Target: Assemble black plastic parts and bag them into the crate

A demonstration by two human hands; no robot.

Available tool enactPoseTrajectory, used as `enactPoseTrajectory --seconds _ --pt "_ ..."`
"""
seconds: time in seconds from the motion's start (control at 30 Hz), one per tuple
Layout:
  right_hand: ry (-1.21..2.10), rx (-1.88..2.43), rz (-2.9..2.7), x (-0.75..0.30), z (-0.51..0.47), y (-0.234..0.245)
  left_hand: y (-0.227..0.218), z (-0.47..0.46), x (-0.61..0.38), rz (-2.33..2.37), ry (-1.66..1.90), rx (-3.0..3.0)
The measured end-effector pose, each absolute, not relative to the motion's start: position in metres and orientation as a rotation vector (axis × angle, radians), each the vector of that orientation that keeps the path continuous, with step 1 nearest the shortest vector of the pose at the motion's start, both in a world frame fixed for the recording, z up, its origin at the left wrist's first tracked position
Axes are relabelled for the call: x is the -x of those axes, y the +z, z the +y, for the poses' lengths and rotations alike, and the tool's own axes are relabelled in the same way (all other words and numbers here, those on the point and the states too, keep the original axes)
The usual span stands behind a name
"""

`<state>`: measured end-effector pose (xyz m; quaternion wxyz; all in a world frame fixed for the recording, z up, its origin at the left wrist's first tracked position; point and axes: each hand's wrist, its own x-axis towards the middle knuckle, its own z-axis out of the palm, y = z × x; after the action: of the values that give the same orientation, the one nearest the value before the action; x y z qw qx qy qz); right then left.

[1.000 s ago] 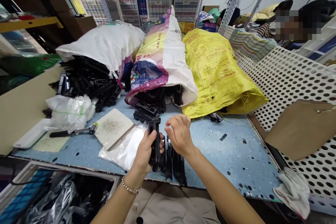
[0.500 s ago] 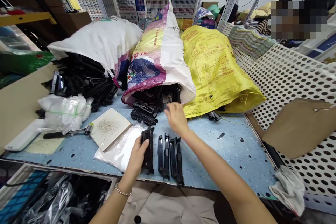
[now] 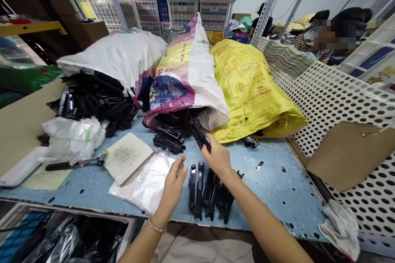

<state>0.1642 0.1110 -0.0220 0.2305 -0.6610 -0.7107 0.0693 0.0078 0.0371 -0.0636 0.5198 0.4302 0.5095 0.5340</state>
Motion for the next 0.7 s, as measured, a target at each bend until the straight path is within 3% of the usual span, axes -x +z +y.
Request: enactPoseTrajectory --seconds 0.07,0.2,0.33,0.47,0.7 --pt "0.110 1.440 -2.099 -0.161 0.062 -0.027 -0.047 0.046 -0.012 1.056 1.330 -0.746" --pt "0.325 0.950 -2.244 -0.162 0.019 -0.020 -0.018 0.048 -0.017 0.900 1.247 -0.514" --pt "0.099 1.047 -2.072 -0.177 0.051 -0.014 -0.003 0.027 -0.018 0.852 1.077 -0.580" --pt "-0.175 0.877 -2.171 -0.179 0.085 -0.019 0.002 0.012 -0.021 0.824 0.983 -0.618" --pt "0.287 0.961 -2.206 -0.151 0.058 -0.018 0.007 0.030 0.000 1.018 1.184 -0.591"
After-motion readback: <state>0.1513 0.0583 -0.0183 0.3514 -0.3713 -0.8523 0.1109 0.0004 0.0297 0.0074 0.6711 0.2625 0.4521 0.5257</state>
